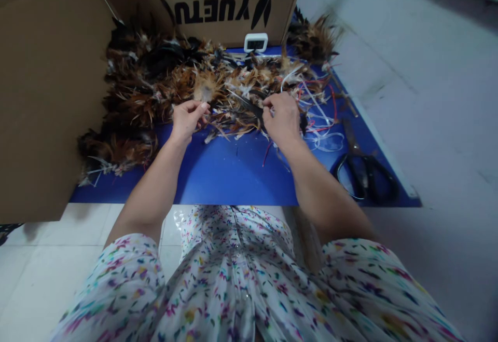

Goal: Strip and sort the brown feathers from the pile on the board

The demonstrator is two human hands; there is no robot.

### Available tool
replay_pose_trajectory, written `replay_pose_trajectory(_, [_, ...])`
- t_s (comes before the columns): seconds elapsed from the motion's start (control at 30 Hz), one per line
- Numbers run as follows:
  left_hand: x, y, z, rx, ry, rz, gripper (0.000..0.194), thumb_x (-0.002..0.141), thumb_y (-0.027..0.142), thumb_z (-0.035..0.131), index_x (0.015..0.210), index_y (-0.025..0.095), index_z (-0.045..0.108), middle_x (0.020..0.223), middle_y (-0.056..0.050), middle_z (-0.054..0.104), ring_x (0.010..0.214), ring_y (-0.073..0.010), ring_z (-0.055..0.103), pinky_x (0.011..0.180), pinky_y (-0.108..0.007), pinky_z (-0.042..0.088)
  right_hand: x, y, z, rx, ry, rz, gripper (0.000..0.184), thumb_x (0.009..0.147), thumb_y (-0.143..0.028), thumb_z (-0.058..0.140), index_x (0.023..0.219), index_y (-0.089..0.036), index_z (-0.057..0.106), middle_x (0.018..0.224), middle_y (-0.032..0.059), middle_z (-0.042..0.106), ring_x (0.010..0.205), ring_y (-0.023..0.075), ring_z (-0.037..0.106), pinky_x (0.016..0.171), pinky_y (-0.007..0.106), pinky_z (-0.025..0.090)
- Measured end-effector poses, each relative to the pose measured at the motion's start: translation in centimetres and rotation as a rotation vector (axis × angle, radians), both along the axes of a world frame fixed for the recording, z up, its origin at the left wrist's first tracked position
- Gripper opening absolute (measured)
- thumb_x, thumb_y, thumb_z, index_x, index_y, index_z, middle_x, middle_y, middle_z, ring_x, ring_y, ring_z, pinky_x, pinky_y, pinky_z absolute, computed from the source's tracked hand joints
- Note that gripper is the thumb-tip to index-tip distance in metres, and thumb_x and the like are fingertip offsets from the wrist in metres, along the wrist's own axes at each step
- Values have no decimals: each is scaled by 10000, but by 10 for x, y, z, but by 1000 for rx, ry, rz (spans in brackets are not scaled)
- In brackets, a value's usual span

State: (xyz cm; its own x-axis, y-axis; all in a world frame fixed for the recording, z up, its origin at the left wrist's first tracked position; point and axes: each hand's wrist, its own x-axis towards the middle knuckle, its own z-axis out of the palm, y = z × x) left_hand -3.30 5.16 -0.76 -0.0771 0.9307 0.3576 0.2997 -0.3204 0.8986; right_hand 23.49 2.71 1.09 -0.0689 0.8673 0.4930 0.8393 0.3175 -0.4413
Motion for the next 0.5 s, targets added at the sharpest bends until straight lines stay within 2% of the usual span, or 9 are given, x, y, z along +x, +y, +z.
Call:
replay_pose_trajectory(0.07, [1,0,0,-12,-33,4,394,782,593,737,775,201,694,684,-26,692,480,-87,565,406,-206,373,-11,-4,1,9,-23,103,217,924,-182,501,1018,-196,696,1107,120,675,1109,293,585,1028,473,451])
replay_pose_trajectory(0.2, [2,0,0,-19,-77,6,367,780,565,745,766,201,699,680,-28,704,479,-89,562,393,-206,355,-35,-4,-2,-98,-127,273,241,955,-242,514,1081,-200,716,1144,125,691,1118,299,576,1036,468,437])
replay_pose_trajectory(0.37, [5,-2,3,-31,-130,18,277,792,461,755,750,192,701,678,-24,709,479,-80,558,395,-195,346,-50,9,-4,-129,-263,262,280,957,-249,537,1156,-154,710,1186,159,678,1171,318,552,1042,471,420])
replay_pose_trajectory(0.5, [11,-7,9,-83,-182,48,210,796,361,751,716,177,691,623,0,678,459,-68,543,400,-172,354,-54,19,-6,-161,-327,240,274,939,-282,578,1115,-138,730,1186,178,682,1169,348,567,1015,503,442])
